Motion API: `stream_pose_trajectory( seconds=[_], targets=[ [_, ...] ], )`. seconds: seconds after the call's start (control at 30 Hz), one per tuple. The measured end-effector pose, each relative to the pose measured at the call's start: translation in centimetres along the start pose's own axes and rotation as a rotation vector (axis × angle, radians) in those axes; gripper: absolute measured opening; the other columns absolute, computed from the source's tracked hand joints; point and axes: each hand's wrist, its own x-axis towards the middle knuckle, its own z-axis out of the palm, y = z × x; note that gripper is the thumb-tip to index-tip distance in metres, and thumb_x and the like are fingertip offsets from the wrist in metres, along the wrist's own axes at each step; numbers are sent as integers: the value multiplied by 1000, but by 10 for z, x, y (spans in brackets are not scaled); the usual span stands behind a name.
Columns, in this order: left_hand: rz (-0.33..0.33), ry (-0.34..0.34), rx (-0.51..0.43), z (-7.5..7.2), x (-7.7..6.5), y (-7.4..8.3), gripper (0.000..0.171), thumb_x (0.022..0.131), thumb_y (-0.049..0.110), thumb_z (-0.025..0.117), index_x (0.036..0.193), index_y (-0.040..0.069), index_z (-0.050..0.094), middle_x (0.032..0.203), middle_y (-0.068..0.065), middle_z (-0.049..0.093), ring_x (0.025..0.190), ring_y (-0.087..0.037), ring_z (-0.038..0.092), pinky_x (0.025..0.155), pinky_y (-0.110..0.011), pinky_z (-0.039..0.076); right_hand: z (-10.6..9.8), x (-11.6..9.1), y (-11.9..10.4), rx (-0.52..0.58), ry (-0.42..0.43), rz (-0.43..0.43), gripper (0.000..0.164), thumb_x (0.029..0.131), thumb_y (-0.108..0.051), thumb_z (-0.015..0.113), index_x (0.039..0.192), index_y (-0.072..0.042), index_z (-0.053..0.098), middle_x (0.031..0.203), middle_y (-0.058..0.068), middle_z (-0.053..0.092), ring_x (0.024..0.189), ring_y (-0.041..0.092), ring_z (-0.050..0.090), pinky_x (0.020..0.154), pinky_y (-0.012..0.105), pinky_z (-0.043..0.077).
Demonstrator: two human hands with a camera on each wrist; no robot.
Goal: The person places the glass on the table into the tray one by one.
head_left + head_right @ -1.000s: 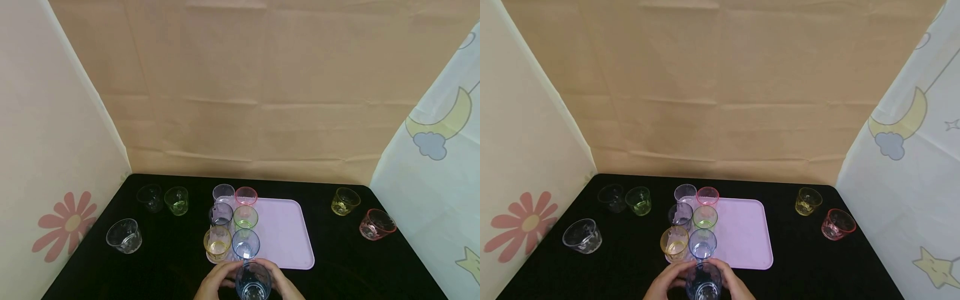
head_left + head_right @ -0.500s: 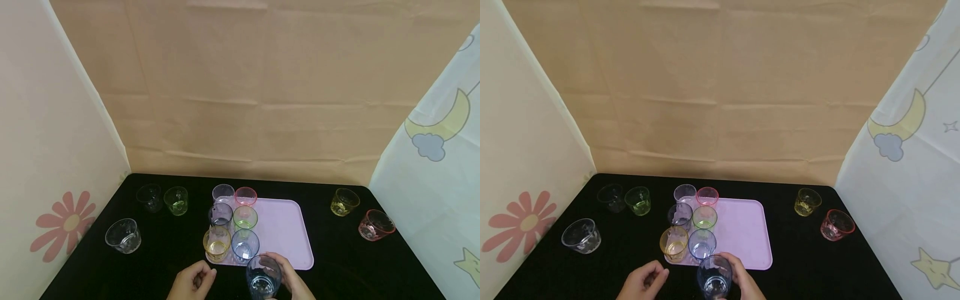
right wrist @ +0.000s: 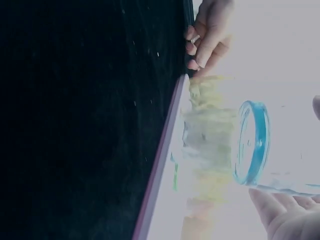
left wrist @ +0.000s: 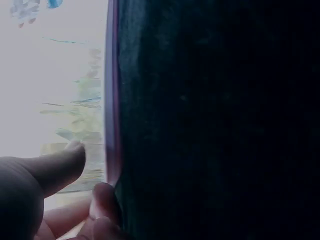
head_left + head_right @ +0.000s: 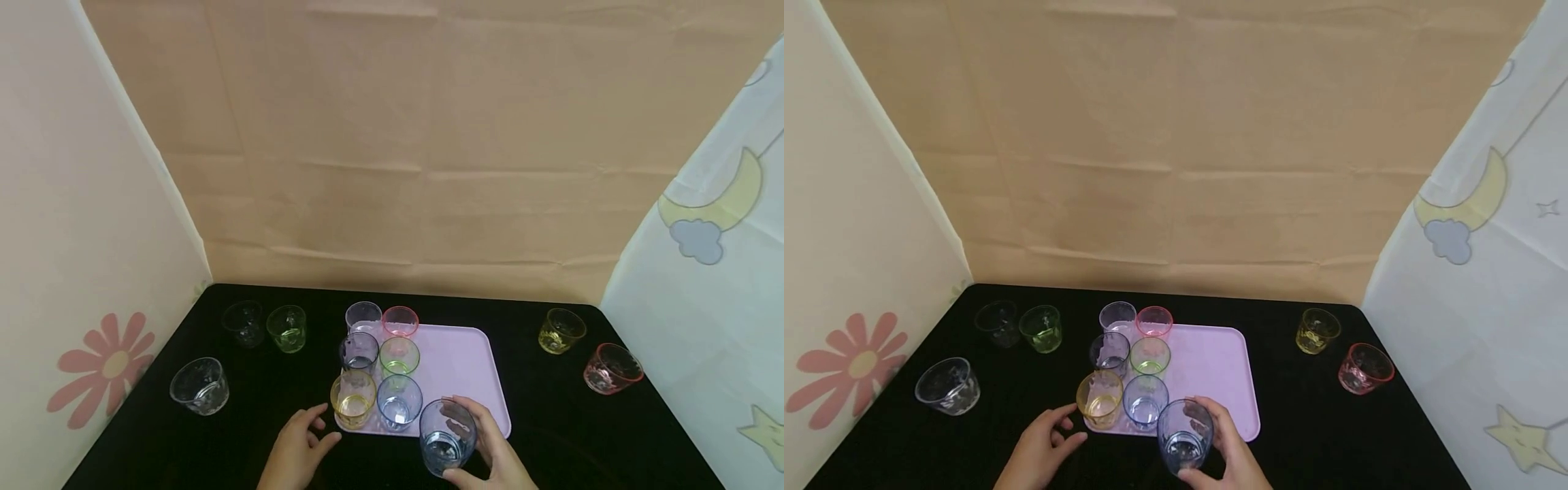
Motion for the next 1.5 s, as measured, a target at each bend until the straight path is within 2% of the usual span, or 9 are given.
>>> stream_pose_trajectory(
  seconds=[0.07, 0.17, 0.27, 0.4, 0.53, 0.8, 1.2, 1.37, 1.5],
  targets=[
    [4, 10, -5, 2, 2, -1, 47, 87, 22, 78, 126, -1, 65, 96, -1, 60, 72, -12, 56, 60, -29, 49, -3, 1, -2, 4, 18, 29, 78, 86, 2, 75, 148, 1, 27, 149, 21, 43, 130, 2, 51, 102, 20, 45],
    [13, 16, -18, 4, 4, -3, 36, 89, 21, 77, 119, 3, 70, 94, 2, 61, 70, -12, 55, 57, -27, 47, -10, 3, -1, 2, 33, 15, 80, 86, 4, 75, 148, 2, 23, 146, 32, 38, 128, 4, 53, 99, 22, 48],
    [14, 27, -26, 5, 6, -5, 32, 87, 20, 78, 115, 6, 72, 92, 3, 64, 70, -11, 56, 57, -27, 47, -17, 6, 2, -34, 56, -3, 81, 86, 5, 75, 146, 3, 20, 143, 34, 37, 127, 5, 54, 97, 24, 51],
    [-1, 64, -38, 6, 9, -7, 27, 83, 21, 81, 107, 11, 74, 90, 4, 67, 69, -10, 58, 57, -30, 48, -22, 12, 4, -118, 147, 85, 82, 85, -3, 80, 145, -3, 23, 145, 27, 43, 130, 25, 54, 99, 28, 51],
    [-17, 102, -31, 7, 11, -7, 21, 81, 24, 83, 99, 15, 75, 87, 6, 67, 66, -9, 58, 57, -31, 47, -25, 20, 8, -198, 216, 157, 87, 82, -10, 85, 148, -7, 27, 145, 21, 48, 129, 45, 51, 101, 43, 50],
    [-74, 82, 23, 6, 15, -4, 15, 82, 27, 83, 90, 19, 73, 84, 7, 67, 67, -10, 58, 59, -32, 45, -34, 39, 18, -337, 208, 224, 81, 78, -16, 89, 144, -3, 43, 142, 21, 55, 132, 45, 51, 104, 64, 41],
    [-119, 36, 9, 1, 16, -5, 16, 81, 28, 82, 89, 18, 72, 84, 5, 66, 67, -14, 57, 59, -33, 45, -48, 83, 25, -447, 235, 330, 82, 82, -20, 85, 144, 1, 36, 145, 25, 49, 131, 41, 50, 104, 59, 44],
    [-115, 42, 11, 4, 16, -6, 15, 81, 28, 83, 88, 19, 72, 83, 6, 65, 66, -13, 57, 58, -33, 44, -44, 102, 38, -413, 254, 378, 84, 82, -13, 84, 145, 2, 31, 146, 27, 47, 133, 41, 48, 107, 58, 42],
    [-114, 41, 8, 5, 17, -6, 15, 81, 27, 83, 88, 19, 72, 83, 6, 65, 66, -14, 57, 58, -33, 44, -39, 113, 46, -402, 254, 375, 83, 79, -8, 84, 141, 6, 32, 144, 31, 48, 135, 46, 46, 110, 58, 39]
  ],
)
